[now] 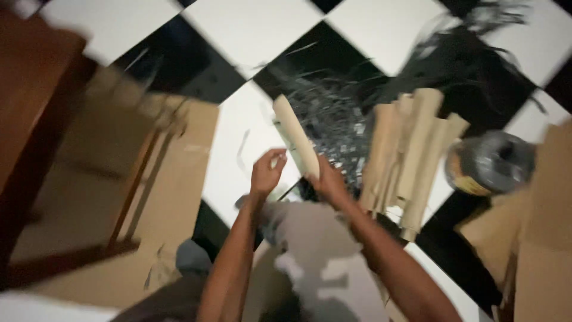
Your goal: Wrap a wooden furniture leg with protective paper and secure it with plastic ties
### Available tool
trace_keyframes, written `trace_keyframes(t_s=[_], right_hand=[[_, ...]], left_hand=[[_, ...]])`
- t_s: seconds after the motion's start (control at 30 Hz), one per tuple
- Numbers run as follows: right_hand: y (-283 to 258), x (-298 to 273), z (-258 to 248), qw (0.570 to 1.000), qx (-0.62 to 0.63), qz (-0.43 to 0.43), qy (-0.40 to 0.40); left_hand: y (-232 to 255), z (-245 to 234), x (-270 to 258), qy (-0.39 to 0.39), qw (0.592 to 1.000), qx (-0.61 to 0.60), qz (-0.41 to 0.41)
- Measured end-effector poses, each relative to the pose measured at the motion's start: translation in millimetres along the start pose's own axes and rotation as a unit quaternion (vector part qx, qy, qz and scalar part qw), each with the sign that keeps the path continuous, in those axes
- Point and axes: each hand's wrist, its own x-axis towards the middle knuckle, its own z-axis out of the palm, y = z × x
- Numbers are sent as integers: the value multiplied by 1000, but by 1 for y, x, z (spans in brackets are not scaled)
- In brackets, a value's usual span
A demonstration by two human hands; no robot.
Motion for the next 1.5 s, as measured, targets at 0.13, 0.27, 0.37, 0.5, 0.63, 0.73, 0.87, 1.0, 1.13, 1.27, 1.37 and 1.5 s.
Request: trace_keyframes(t_s=[0.13, 0.27, 0.37, 0.5, 0.63, 0.73, 0.87, 1.0, 1.13, 1.27, 1.37, 1.5], right_hand=[[65, -42, 14, 986, 101, 126, 38], [80, -61, -3, 957, 168, 202, 123], [87, -82, -11, 946, 155, 221, 179], [152, -74, 2, 922, -16, 147, 359], [175, -64, -9, 901, -35, 184, 390], [197, -57, -10, 920, -57, 257, 290], [210, -54, -8, 911, -38, 346, 223], [213, -54, -1, 915, -39, 341, 210], [183, -48, -7, 900, -65, 332, 276], [139, -35, -11, 905, 93, 196, 366], [96, -17, -17, 932, 179, 83, 305], [9, 9, -39, 926, 362, -112, 12]], left_hand=[[-9, 61, -11, -97, 994, -10, -58], [-41, 108, -5, -193, 980, 15, -54], [-37, 118, -3, -245, 967, 57, -35], [-18, 100, 23, -404, 910, 90, -24], [-39, 107, 27, -410, 904, -62, -101], [-69, 123, 19, -447, 864, 217, 83], [-117, 132, 0, -150, 966, 59, 200], [-69, 113, -9, -152, 934, 144, 289], [-82, 97, -13, -77, 940, 171, 286], [-26, 56, -17, -123, 986, 59, 94], [12, 15, -14, -144, 977, 147, 65], [36, -51, 8, -104, 888, 358, 267]])
